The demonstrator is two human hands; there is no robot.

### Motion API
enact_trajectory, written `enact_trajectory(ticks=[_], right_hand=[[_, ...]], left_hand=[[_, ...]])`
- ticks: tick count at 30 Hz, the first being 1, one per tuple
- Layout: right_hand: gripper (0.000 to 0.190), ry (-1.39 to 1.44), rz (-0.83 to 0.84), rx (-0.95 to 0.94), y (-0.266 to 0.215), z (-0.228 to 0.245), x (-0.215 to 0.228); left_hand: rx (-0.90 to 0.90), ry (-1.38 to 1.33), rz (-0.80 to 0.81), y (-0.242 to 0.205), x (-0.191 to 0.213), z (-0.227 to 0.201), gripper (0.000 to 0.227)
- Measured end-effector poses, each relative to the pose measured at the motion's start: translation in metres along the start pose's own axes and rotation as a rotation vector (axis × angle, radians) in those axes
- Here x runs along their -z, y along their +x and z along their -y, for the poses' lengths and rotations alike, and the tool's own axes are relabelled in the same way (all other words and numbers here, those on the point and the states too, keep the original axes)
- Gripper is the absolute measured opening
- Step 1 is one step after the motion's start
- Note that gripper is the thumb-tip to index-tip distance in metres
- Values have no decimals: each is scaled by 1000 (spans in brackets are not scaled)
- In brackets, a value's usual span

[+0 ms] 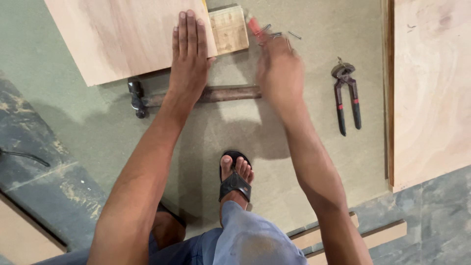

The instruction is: The person aligns two wooden boards on the floor, applies glue to one board, joins them, and hammers multiple nails to secure the joint. Tools and nails are handled directly on the floor throughout the process.

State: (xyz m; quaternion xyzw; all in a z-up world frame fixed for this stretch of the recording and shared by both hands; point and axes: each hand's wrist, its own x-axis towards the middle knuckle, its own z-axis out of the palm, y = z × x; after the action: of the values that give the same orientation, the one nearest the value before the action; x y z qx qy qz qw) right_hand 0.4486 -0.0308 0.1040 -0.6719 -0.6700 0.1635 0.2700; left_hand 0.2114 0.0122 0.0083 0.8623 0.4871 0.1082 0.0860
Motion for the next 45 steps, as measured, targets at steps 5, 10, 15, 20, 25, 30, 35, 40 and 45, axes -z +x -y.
enact_trajectory(ticks=[5, 10, 15, 20, 25, 30, 35, 40, 45], right_hand=[[27, -114, -178, -179, 43, -94, 1], [42, -196, -156, 10, 29, -109, -8], [99, -33, 247, 358, 46, -44, -49], [117, -222, 332, 353, 61, 1, -68], [105, -221, 376, 363, 55, 3, -62], [110, -235, 361, 336, 43, 10, -64], [103, -252, 369, 360, 15, 4, -53], [104, -274, 459, 373, -28, -8, -35], [102, -290, 600, 385, -52, -11, -2]], left_hand=[[-11, 88, -20, -2, -2, 0, 88], [-3, 12, -70, 0, 8, -2, 87], [193, -206, 24, -5, 27, 16, 67], [703, -10, -296, -48, 53, 91, 73], [787, -213, -514, -66, 55, 176, 58], [1073, -1009, -411, -40, 72, 246, 26], [1113, -1140, -426, -41, 69, 273, 18], [896, -1228, -509, -58, 61, 282, 12], [955, -1101, -449, -55, 66, 276, 21]])
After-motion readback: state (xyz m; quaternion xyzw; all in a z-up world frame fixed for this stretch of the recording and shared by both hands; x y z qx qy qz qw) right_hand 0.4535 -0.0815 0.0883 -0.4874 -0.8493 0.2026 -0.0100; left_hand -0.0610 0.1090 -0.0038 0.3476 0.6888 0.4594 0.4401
